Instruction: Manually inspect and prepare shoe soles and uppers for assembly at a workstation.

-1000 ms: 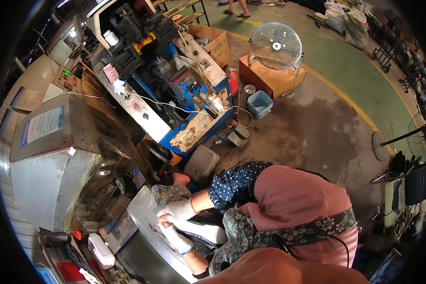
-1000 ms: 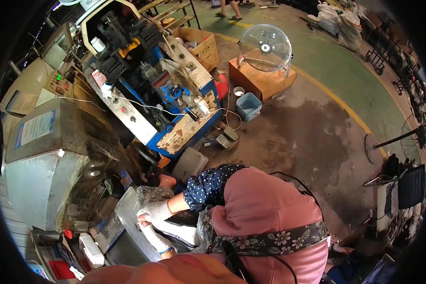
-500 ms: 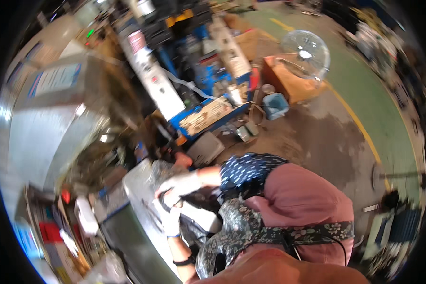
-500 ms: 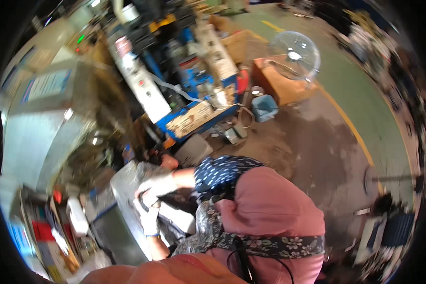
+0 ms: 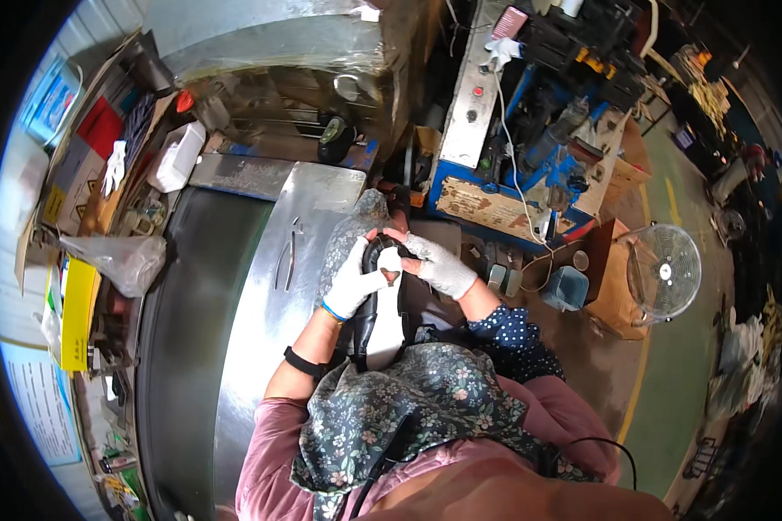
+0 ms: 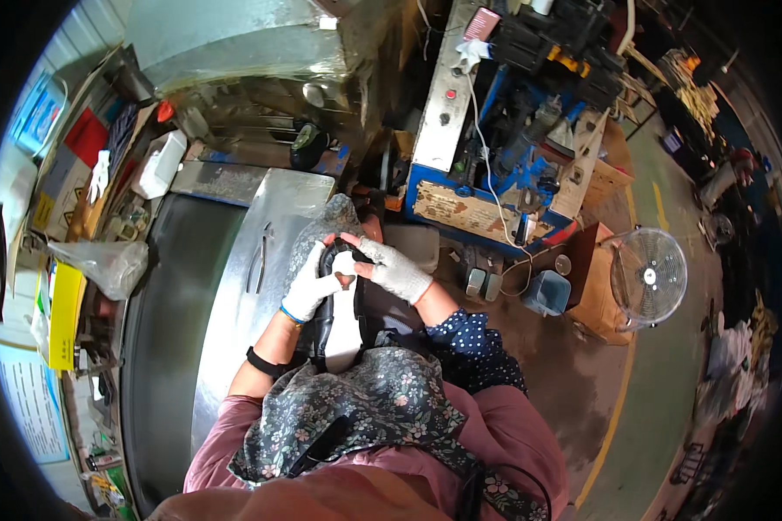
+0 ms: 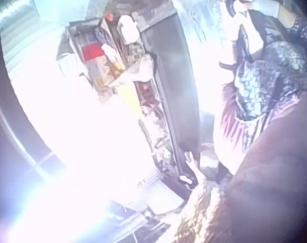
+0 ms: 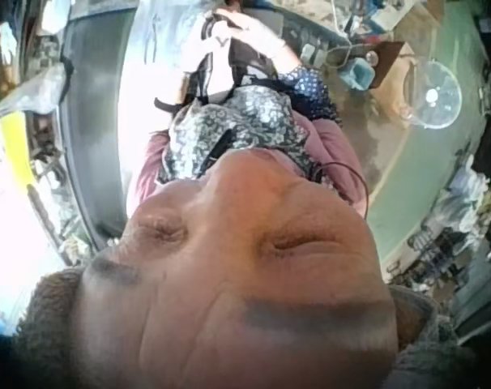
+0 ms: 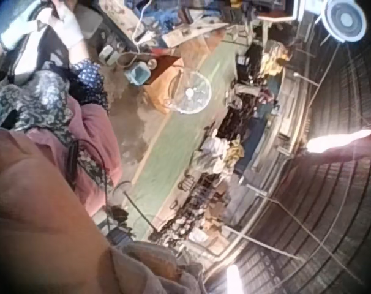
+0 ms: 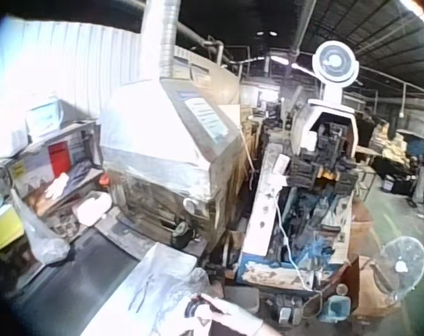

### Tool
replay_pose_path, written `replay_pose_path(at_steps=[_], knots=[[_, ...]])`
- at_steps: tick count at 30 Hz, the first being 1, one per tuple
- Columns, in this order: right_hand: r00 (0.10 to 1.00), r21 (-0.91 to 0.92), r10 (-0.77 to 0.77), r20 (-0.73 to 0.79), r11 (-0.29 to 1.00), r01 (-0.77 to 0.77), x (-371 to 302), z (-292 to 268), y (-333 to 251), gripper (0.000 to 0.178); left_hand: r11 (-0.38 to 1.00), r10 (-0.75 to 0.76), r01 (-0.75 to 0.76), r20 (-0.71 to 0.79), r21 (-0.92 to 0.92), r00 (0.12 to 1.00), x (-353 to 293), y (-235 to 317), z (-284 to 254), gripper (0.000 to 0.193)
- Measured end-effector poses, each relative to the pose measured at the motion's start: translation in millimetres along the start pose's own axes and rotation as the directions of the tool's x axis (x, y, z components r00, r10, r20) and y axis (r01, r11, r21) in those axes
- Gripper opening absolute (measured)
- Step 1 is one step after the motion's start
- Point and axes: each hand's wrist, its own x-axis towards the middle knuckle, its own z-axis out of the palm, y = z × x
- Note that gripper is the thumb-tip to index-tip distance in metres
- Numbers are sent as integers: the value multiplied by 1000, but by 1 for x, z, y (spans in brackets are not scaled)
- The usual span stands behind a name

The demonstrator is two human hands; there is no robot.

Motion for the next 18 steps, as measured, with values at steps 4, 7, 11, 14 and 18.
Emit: replay_pose_path(at_steps=[4, 7, 11, 14, 18], knots=[[990, -199, 83, -111, 974, -104, 9, 13, 3, 53, 1000, 26, -26, -25, 6, 999, -4, -6, -8, 88], [985, -119, 84, -153, 988, -103, 6, 16, 14, 49, 996, 15, -9, -64, 88, 998, -3, -1, 0, 81], [969, 642, 240, 66, 733, -225, -11, -23, 18, 72, 670, 298, -150, -78, 727, 951, -8, 28, 52, 67], [886, 566, 399, 237, 684, -460, -57, -68, 4, 74, 507, 293, -599, 530, 620, 796, -28, 50, 92, 70], [755, 679, 574, 318, 417, -603, -143, -81, -11, 67, 693, 271, -645, 713, 323, 647, -25, 54, 75, 56]])
